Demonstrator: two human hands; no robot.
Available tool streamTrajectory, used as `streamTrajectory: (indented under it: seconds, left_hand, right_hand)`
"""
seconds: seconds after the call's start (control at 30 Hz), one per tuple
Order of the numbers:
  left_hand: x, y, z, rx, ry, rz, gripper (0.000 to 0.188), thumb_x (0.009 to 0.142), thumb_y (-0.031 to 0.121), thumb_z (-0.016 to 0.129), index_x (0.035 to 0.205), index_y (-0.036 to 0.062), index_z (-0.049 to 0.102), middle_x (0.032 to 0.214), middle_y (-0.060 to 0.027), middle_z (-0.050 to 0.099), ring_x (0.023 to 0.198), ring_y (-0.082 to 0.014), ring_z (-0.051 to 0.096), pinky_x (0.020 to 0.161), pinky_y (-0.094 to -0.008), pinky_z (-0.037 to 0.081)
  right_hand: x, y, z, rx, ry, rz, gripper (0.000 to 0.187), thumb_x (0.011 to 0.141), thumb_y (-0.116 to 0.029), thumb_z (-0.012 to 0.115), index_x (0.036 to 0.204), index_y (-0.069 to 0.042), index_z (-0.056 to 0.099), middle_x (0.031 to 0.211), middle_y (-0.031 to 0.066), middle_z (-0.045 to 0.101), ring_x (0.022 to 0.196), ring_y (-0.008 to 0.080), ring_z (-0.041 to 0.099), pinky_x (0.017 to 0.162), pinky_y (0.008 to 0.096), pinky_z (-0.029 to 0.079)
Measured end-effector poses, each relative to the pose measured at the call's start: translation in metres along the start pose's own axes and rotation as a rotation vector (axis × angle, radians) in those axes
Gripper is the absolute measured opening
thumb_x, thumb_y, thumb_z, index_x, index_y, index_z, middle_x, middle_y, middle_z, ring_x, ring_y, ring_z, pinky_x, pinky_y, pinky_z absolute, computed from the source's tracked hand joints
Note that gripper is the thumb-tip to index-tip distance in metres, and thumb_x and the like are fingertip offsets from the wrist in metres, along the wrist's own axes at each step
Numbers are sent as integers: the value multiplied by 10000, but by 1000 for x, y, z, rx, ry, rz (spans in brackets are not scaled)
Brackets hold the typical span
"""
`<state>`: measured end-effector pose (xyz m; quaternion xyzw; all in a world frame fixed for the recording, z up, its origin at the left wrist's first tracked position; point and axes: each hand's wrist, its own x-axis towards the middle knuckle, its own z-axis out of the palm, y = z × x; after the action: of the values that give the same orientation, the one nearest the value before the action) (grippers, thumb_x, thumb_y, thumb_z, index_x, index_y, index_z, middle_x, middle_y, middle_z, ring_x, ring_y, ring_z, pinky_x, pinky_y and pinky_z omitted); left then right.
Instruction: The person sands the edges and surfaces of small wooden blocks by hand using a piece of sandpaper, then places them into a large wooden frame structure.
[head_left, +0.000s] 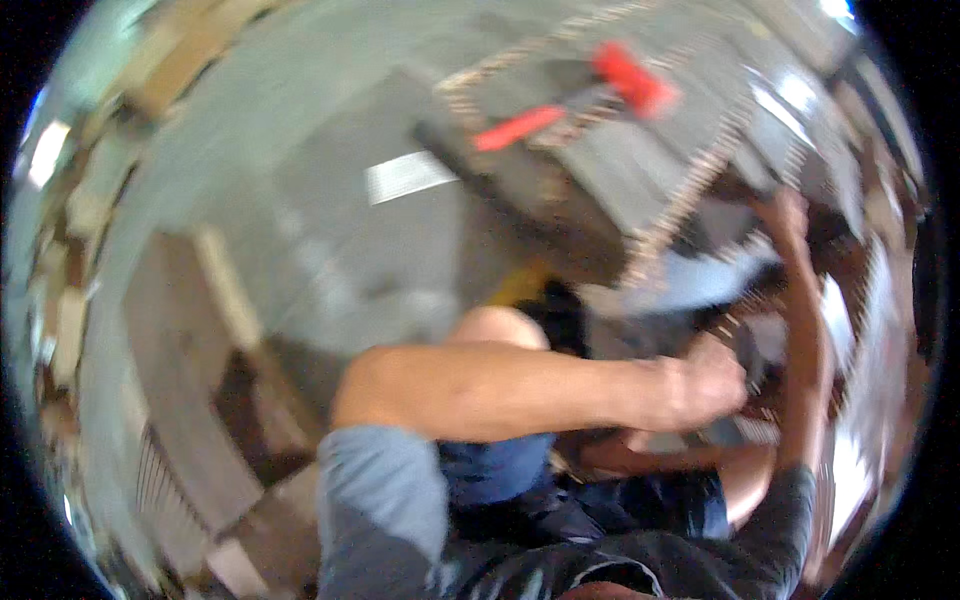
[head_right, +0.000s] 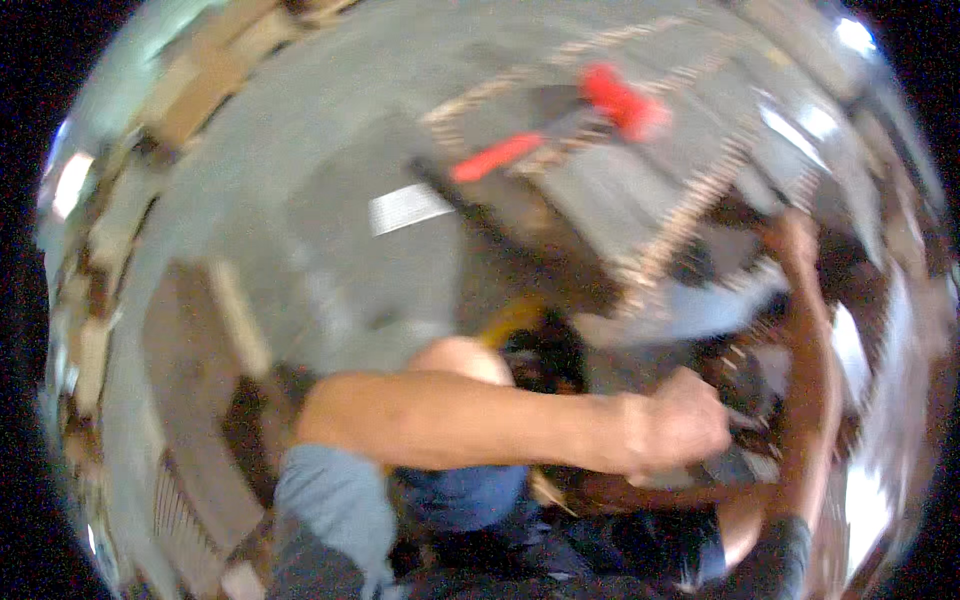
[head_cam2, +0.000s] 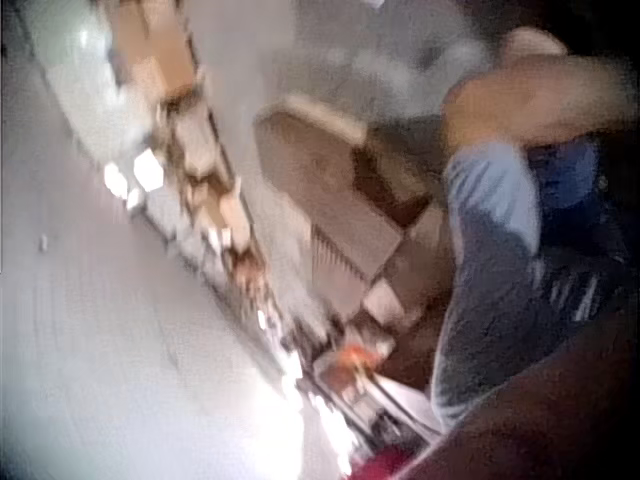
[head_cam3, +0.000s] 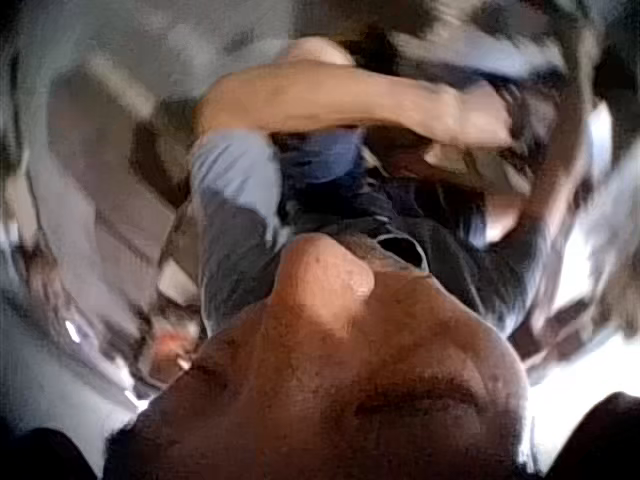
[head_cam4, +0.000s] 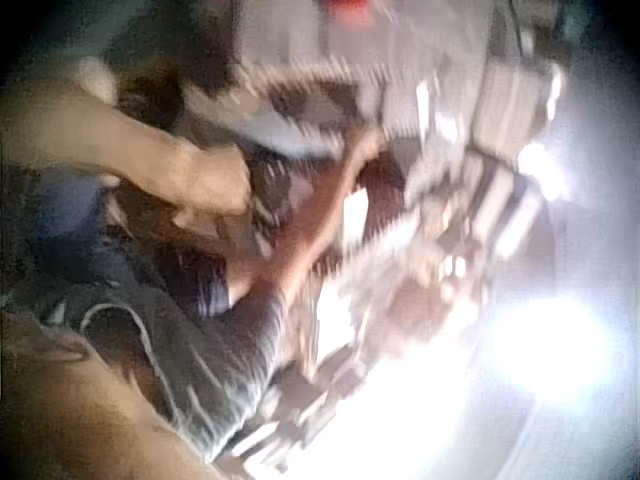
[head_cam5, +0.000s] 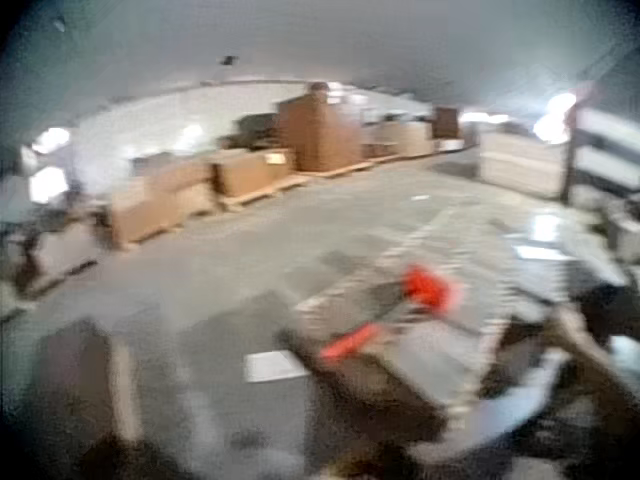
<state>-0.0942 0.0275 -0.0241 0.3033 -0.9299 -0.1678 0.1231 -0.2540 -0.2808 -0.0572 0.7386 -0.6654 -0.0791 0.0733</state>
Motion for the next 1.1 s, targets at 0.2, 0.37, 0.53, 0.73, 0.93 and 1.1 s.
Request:
streamTrajectory:
  seconds: [0.2, 0.37, 0.53, 0.73, 0.93, 1.1]
  left_hand:
    - [-12, -8, -4, -35, 76, -84, 210, 704, 223, 697, 741, 30, 622, 687, -146, 646, 676, -314, 670, 591, -432, 535]
    - [-14, -7, -13, -25, 188, -70, 80, 801, 116, 538, 808, 45, 575, 746, -139, 619, 734, -318, 639, 650, -440, 517]
    - [-27, -16, -35, -58, 440, -187, 73, 832, 55, 555, 863, 45, 621, 794, -142, 629, 769, -335, 645, 676, -434, 523]
    - [-20, -30, -65, -191, 833, -239, 145, 881, 29, 624, 1000, -29, 683, 783, -110, 629, 682, -179, 587, 645, -291, 465]
    - [0, -47, -62, -161, 958, -302, 157, 888, 45, 624, 1014, -21, 690, 830, -89, 634, 715, -178, 596, 667, -303, 477]
    - [11, -51, -60, -223, 989, -303, 161, 854, 4, 653, 1005, -14, 704, 816, -82, 629, 700, -153, 586, 632, -289, 474]
  right_hand:
    - [-13, -18, 5, 2, 228, -75, 890, 652, -632, 748, 1160, 77, 574, 1178, 244, 593, 1134, 368, 558, 947, 452, 470]
    - [-76, -10, -7, 190, 238, -107, 852, 742, -715, 621, 1223, -14, 561, 1212, 262, 549, 1171, 396, 512, 966, 464, 435]
    - [-153, -9, -10, 1497, -391, -122, 727, 893, -674, 479, 1195, -22, 586, 838, 39, 600, 713, 126, 546, 623, 269, 452]
    - [-229, 33, -22, 2163, -872, -260, 743, 953, -676, 264, 1349, -86, 479, 1061, 232, 660, 606, 193, 610, 466, 275, 452]
    - [-254, 22, -27, 2366, -869, -237, 695, 972, -638, 273, 1375, -103, 459, 1089, 260, 650, 661, 237, 626, 510, 322, 473]
    - [-260, 21, -27, 2406, -929, -353, 653, 987, -603, 299, 1344, -90, 490, 1092, 229, 668, 704, 219, 636, 564, 326, 485]
